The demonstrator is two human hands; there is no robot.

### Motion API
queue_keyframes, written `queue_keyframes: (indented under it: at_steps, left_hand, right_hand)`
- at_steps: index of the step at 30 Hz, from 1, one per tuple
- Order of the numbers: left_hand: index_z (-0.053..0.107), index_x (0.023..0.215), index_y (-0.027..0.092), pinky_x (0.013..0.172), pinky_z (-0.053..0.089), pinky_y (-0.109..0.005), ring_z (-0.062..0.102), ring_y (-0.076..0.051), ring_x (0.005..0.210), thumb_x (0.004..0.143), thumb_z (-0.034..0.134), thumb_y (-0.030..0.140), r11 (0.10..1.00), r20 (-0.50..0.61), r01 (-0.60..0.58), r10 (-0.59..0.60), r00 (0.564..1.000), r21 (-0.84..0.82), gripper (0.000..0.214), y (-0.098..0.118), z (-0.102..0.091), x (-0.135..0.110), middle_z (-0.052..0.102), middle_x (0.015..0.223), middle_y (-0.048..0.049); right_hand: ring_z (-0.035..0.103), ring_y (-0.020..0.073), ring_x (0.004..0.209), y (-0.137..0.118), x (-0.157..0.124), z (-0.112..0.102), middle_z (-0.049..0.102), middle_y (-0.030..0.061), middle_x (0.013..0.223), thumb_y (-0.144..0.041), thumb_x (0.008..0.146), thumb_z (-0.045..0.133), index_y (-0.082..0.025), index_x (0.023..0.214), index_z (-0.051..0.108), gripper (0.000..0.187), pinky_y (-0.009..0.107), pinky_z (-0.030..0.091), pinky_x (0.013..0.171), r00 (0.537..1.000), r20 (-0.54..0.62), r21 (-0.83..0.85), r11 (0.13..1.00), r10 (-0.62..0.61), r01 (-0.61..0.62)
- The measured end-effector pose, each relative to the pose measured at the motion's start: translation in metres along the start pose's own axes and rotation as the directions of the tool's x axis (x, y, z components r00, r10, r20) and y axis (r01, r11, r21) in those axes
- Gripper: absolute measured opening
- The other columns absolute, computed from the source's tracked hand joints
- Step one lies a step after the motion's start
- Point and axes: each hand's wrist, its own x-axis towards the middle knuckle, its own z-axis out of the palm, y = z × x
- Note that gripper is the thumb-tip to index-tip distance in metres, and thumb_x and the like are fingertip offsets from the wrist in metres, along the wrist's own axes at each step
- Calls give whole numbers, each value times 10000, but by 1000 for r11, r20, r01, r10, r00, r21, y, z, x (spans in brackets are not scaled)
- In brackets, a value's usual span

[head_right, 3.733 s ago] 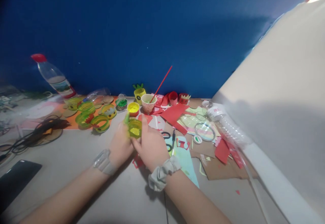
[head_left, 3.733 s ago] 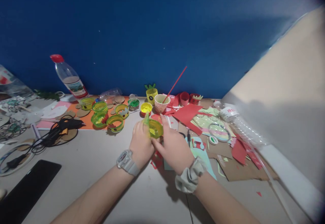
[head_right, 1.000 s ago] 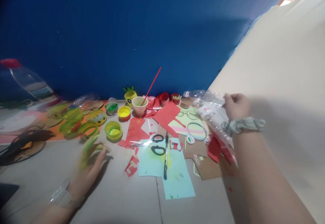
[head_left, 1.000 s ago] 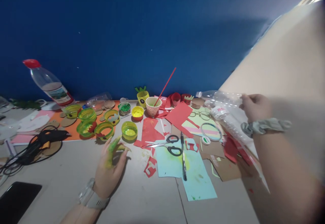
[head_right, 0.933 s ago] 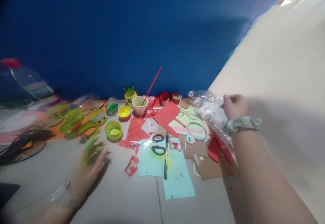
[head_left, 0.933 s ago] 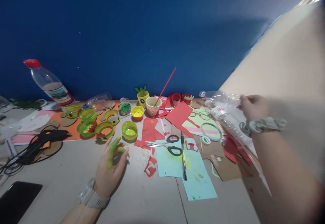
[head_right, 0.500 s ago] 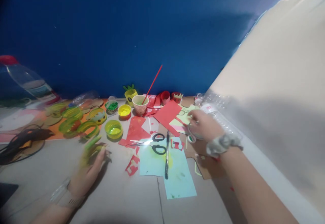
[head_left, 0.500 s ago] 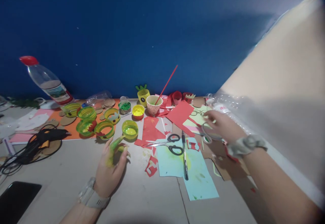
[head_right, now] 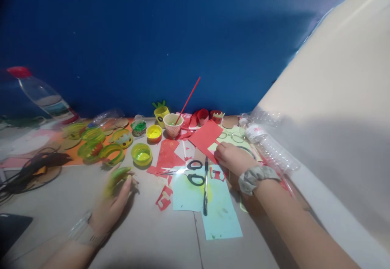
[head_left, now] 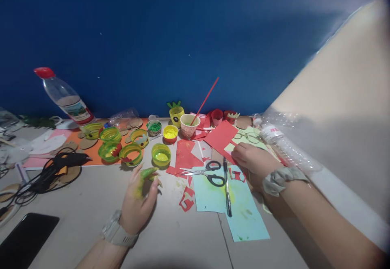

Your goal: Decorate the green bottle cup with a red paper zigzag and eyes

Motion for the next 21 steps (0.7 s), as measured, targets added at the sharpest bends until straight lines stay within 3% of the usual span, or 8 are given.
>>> queue_keyframes:
  at_steps: [5, 11, 21]
  left_hand:
    - [542, 995, 212, 1083, 326, -488, 539, -202, 1014, 926, 467, 151, 1000, 20, -20, 21, 1000, -8, 118, 3, -3, 3, 609, 891, -28]
    - [539, 990, 205, 1065, 335, -494, 528, -220, 1042, 923, 472, 153, 1000, 17, -5, 5, 1000, -11, 109, 0, -2, 1, 602, 880, -38]
    - [543, 914, 206, 1087, 316, -468, 539, -199, 1006, 931, 455, 149, 999, 45, 12, -11, 999, -36, 107, 2, -1, 4, 595, 864, -26]
  right_hand:
    - [606, 190, 715, 5, 0, -1, 614, 89, 820, -183, 873, 485, -186, 732, 604, 185, 270, 446, 657, 997, 60, 12, 999, -47, 47]
    - [610, 203, 713, 17, 4, 3, 623, 87, 828, -287, 940, 416, -185, 804, 604, 253, 291, 436, 638, 998, 55, -2, 1000, -13, 13]
    - [583, 244, 722, 0, 8, 0, 601, 121, 806, -229, 913, 424, -181, 759, 573, 219, 329, 386, 615, 999, -13, -66, 996, 53, -54]
